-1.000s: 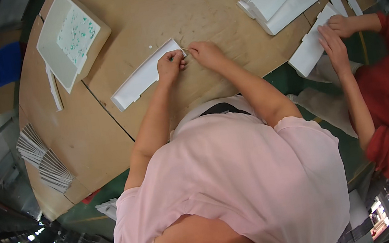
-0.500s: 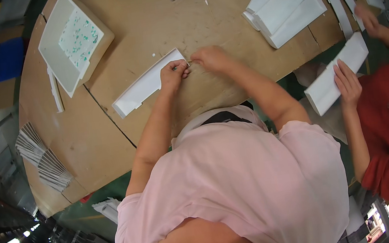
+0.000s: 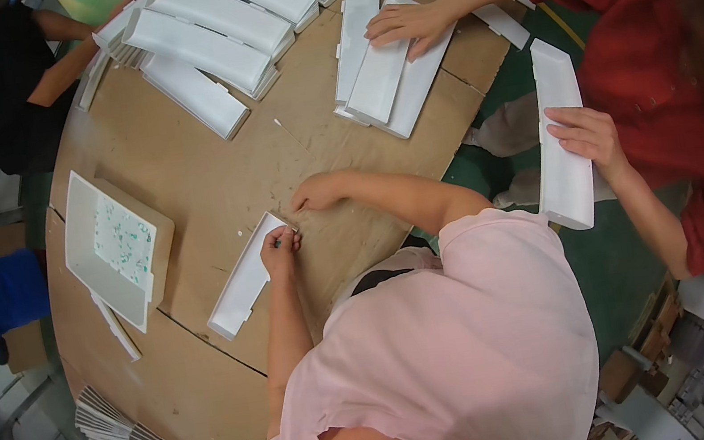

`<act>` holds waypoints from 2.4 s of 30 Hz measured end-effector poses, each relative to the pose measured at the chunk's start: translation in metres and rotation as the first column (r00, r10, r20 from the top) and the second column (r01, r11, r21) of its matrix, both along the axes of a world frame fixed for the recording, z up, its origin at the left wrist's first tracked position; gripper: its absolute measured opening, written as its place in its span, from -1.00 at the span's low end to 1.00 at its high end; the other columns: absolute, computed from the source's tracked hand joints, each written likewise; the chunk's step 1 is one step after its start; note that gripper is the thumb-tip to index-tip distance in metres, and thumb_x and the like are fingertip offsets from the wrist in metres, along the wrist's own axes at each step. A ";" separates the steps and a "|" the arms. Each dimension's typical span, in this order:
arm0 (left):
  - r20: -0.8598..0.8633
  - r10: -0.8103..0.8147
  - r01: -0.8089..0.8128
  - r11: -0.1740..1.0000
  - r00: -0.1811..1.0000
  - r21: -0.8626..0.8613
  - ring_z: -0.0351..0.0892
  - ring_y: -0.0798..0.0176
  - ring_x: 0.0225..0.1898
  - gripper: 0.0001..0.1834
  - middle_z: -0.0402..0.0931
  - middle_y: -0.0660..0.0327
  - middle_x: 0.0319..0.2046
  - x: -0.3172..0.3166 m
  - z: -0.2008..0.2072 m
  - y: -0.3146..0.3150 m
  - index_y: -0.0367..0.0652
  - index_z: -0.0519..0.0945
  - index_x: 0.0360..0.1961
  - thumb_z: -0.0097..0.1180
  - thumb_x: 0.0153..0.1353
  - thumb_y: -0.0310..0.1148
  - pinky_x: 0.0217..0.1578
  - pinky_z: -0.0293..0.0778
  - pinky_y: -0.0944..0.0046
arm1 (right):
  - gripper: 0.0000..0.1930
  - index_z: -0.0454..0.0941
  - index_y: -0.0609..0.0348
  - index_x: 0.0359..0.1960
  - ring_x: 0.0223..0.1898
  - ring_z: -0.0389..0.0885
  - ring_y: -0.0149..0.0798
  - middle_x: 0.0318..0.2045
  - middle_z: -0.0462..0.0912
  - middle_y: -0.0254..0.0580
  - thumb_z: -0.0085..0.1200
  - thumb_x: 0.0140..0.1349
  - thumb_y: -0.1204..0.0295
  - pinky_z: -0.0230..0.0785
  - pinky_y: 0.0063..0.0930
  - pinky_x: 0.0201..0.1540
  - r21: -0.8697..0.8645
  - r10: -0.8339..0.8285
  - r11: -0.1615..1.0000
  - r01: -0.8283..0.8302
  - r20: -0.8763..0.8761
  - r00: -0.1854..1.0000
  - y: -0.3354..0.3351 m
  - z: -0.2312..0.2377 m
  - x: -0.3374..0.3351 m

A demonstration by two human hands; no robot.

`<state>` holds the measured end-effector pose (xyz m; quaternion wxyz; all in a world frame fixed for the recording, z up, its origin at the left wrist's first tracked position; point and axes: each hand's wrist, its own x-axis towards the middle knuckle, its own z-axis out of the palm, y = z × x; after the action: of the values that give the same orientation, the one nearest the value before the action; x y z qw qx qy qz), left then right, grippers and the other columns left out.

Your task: The recorder is assembling small green fasteners into white plastic components on a long assembly table.

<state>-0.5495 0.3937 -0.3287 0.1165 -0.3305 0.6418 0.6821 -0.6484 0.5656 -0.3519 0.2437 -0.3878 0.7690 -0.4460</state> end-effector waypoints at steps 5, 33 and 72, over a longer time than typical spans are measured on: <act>-0.048 0.049 -0.045 0.996 0.998 0.073 0.39 0.43 -0.61 -0.86 0.43 0.24 -0.58 0.000 0.000 0.001 -0.26 0.44 -0.43 0.09 0.11 -0.41 -0.55 0.32 0.51 | -0.63 0.37 0.08 0.03 -0.71 0.29 -0.43 -0.70 0.34 -0.40 -0.12 0.18 0.30 0.16 -0.47 -0.66 0.009 -0.280 0.858 0.514 0.847 0.452 0.048 0.064 -0.009; -0.035 0.588 -0.464 0.672 0.808 0.577 0.34 0.43 -0.49 -0.86 0.41 0.27 -0.46 0.230 0.019 -0.039 -0.21 0.45 -0.25 0.01 0.14 -0.50 -0.52 0.29 0.49 | -0.66 0.49 0.32 -0.41 -0.34 0.54 0.04 -0.44 0.55 0.14 0.05 -0.02 0.22 0.36 -0.20 -0.24 0.195 -0.104 0.978 0.081 0.110 0.988 -0.199 0.011 0.154; -0.042 0.349 -0.262 0.774 0.936 0.576 0.34 0.42 -0.52 -0.91 0.41 0.25 -0.50 0.126 0.041 -0.076 -0.18 0.43 -0.37 -0.02 0.21 -0.40 -0.51 0.33 0.48 | -0.81 0.39 0.24 -0.54 -0.50 0.50 0.07 -0.55 0.49 0.05 -0.09 0.03 0.35 0.36 -0.13 -0.47 0.071 -0.237 0.945 0.318 -0.521 0.820 -0.082 0.084 -0.080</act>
<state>-0.4230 0.3178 -0.2882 0.0486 -0.3305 0.3568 0.8724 -0.7283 0.4832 -0.2679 -0.0050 -0.3545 0.8862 -0.2982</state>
